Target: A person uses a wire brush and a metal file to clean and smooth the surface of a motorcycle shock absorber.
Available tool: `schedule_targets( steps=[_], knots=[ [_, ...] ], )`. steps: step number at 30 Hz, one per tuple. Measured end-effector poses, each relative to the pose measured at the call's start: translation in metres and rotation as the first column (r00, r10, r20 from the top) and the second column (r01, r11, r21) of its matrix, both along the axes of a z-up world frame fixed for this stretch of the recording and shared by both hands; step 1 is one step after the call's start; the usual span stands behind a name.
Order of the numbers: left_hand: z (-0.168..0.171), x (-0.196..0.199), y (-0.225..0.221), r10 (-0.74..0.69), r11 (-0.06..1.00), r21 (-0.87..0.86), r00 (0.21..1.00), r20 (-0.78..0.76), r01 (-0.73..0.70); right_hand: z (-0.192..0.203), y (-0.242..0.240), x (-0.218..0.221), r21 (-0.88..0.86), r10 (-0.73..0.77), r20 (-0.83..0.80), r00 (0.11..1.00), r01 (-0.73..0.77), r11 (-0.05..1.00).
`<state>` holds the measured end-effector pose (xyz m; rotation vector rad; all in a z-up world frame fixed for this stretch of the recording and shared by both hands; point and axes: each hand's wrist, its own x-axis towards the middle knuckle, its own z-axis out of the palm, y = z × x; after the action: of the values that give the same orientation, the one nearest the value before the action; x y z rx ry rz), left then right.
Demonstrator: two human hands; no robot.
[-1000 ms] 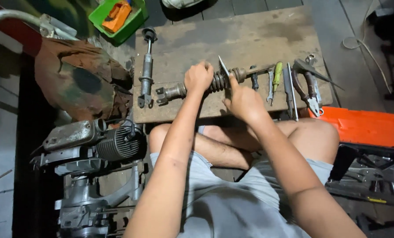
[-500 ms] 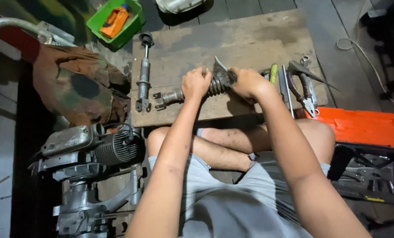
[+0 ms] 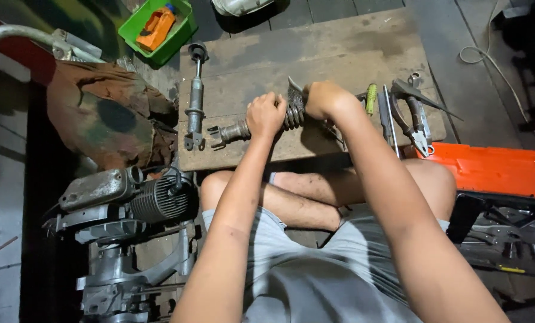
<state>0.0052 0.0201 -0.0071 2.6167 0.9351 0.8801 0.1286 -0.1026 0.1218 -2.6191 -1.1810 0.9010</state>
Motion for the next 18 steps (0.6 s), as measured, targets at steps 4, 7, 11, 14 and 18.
schedule_targets(
  steps=[4, 7, 11, 14, 18],
  knots=[
    [0.004, 0.000, 0.000, 0.011, 1.000, -0.023, 1.000, -0.018, -0.011, -0.028, -0.012, -0.011, 0.060, 0.004, 0.053, 0.999, -0.007, 0.998],
    [0.015, 0.002, 0.003, 0.025, 0.999, -0.030, 0.999, -0.047, -0.026, -0.019, -0.027, -0.040, 0.097, -0.057, 0.081, 0.995, 0.049, 0.994],
    [0.036, 0.012, 0.018, -0.014, 0.919, -0.384, 0.964, -0.267, -0.093, -0.008, -0.047, -0.082, 0.237, -0.124, 0.135, 0.983, 0.090, 0.967],
    [0.029, 0.023, 0.031, -0.030, 0.864, -0.484, 0.947, -0.321, -0.137, -0.015, -0.066, -0.102, 0.288, -0.131, 0.128, 0.983, 0.089, 0.953],
    [0.029, 0.027, 0.037, -0.040, 0.826, -0.538, 0.934, -0.356, -0.170, -0.021, -0.088, -0.112, 0.259, -0.123, 0.110, 0.986, 0.091, 0.962]
  ],
)
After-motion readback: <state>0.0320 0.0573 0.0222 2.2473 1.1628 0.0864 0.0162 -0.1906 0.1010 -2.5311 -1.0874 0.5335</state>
